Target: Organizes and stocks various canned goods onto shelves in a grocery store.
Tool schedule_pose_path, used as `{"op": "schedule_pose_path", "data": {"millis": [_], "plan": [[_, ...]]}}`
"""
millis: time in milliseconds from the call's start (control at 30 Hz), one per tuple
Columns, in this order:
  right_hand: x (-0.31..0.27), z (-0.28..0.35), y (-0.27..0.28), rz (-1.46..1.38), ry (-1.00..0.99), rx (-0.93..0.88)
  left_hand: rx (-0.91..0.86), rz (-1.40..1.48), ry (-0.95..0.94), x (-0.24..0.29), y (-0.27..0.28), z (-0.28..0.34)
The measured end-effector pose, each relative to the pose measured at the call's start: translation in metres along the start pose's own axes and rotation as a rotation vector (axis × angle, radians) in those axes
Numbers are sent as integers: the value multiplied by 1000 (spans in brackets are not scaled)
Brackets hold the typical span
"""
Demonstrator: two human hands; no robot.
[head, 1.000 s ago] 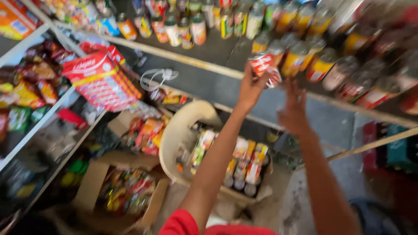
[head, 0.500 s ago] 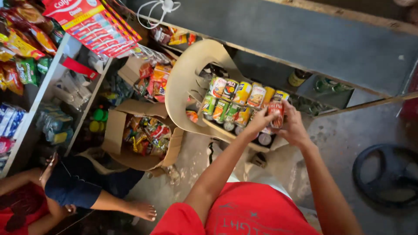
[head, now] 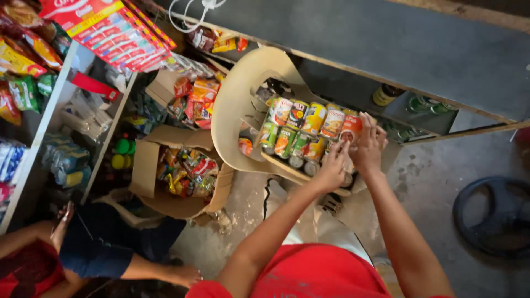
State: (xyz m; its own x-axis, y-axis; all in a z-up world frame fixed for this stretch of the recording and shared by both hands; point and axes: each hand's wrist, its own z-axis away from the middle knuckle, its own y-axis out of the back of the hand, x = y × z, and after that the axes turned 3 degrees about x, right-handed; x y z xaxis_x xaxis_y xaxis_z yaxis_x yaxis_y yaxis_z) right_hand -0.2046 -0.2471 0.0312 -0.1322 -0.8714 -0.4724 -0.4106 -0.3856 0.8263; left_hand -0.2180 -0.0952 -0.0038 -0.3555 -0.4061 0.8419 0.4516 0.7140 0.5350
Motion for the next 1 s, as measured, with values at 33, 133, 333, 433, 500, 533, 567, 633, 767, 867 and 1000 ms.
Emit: {"op": "schedule_pose_path", "data": {"millis": [33, 133, 333, 433, 500, 533, 567, 633, 767, 867, 1000], "plan": [[0, -1, -2, 1, 0, 9, 0, -2, -8, -9, -3, -5], [-2, 14, 2, -71, -43, -25, -28, -6, 0, -19, -13, -2], [0, 12, 52, -162, 27, 32, -20, -53, -30, -4, -18, -26], [11, -11, 101, -159, -12, -13, 21, -116, -97, 34, -8, -63], [30, -29, 129, -101, 156, 173, 93, -53, -189, 77, 8, -89], [38, -40, 147, -89, 151, 186, 86, -46, -206, 101, 14, -101], [45, -50, 165, -55, 170, 304, 138, -7, -268, 126, 20, -113], [49, -76, 211, -3, 197, 441, 193, 42, -355, 176, 30, -140], [36, -124, 298, 85, 174, 540, 222, 42, -585, 255, 33, -194], [45, -156, 325, 177, 209, 555, 240, -39, -671, 266, 5, -238], [60, -183, 333, 282, 239, 467, 243, -392, -587, 266, -16, -257]]}}
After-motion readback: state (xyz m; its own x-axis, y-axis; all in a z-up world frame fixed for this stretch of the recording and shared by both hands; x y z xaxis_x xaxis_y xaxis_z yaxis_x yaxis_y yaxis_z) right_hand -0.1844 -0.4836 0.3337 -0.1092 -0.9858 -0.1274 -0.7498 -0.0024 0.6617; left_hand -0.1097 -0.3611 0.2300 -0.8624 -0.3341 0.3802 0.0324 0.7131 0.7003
